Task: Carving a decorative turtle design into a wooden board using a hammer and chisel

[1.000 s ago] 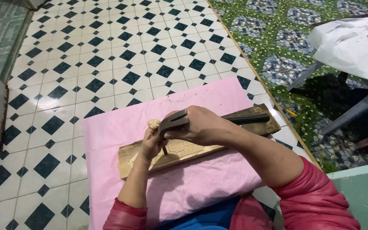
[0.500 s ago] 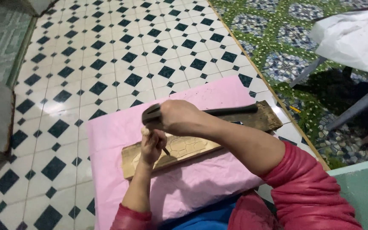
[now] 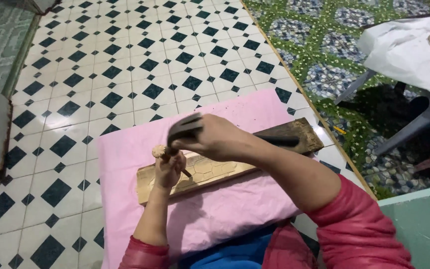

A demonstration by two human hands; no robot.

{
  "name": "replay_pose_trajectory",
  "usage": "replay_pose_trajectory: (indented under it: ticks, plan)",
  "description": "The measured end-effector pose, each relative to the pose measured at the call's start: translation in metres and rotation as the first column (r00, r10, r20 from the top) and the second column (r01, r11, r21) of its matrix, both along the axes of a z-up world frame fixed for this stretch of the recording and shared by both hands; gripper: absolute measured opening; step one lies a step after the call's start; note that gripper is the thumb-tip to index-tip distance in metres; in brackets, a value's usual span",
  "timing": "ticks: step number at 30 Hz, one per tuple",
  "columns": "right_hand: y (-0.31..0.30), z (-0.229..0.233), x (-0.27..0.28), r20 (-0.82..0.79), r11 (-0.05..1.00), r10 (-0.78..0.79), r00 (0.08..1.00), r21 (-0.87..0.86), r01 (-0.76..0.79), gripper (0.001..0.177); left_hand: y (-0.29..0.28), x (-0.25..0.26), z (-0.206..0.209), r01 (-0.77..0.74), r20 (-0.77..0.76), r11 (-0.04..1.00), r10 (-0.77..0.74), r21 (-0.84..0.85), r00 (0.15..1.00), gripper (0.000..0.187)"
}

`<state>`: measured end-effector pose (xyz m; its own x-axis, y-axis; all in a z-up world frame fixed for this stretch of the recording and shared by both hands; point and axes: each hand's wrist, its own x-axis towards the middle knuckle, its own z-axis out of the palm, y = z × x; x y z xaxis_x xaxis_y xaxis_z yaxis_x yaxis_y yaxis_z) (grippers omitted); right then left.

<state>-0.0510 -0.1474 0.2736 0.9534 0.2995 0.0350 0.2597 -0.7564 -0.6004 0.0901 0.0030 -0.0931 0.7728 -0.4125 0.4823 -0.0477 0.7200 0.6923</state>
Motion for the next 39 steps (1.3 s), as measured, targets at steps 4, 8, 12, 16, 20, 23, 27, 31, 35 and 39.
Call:
replay_pose_trajectory:
  ticks: [4,8,12,16,20,23,27,31,35,39]
  plan:
    - [-0.01,0.011,-0.012,-0.107,0.998,-0.062,0.992,0.006,0.063,0.049,-0.003,-0.01,0.018,-0.038,-0.017,0.998,0.039,0.044,0.999,0.03]
    - [-0.008,0.005,-0.007,-0.041,0.999,-0.051,0.998,0.001,0.051,0.054,-0.01,-0.019,0.042,-0.006,0.015,0.998,0.006,0.055,1.0,0.03]
    - [-0.005,-0.005,-0.001,-0.027,0.998,-0.013,1.0,-0.055,0.011,0.06,-0.014,-0.03,0.061,0.001,-0.006,0.992,0.0,0.125,1.0,0.036]
    - [-0.003,-0.024,0.008,0.067,0.998,-0.006,0.998,-0.063,0.01,0.061,-0.017,-0.015,0.032,0.03,0.027,0.954,-0.039,0.298,0.999,0.034]
    - [0.007,-0.026,0.017,0.006,0.988,-0.105,0.994,-0.112,0.105,0.058,-0.017,-0.013,0.025,0.011,-0.009,0.934,-0.008,0.358,1.0,0.034]
    - [0.007,-0.02,0.016,-0.031,0.971,-0.15,0.988,-0.191,0.141,0.058,-0.015,-0.015,0.037,0.002,0.016,0.928,-0.009,0.374,1.0,0.034]
    - [0.01,-0.021,0.012,0.026,0.987,-0.101,0.995,-0.126,0.103,0.058,-0.014,-0.012,0.032,0.045,-0.002,0.946,-0.046,0.321,0.999,0.031]
    - [0.012,-0.034,0.016,-0.096,0.971,-0.197,0.976,-0.158,0.18,0.058,-0.013,-0.011,0.037,0.039,-0.022,0.958,-0.034,0.283,0.999,0.027]
    - [0.004,-0.04,0.007,-0.093,0.972,-0.171,0.981,-0.179,0.153,0.06,-0.01,-0.003,0.038,0.055,0.024,0.937,-0.067,0.344,0.997,0.027]
    - [0.006,-0.037,0.007,-0.013,0.98,-0.121,0.993,-0.159,0.117,0.059,-0.01,-0.011,0.038,0.08,-0.054,0.951,-0.066,0.3,0.996,0.024]
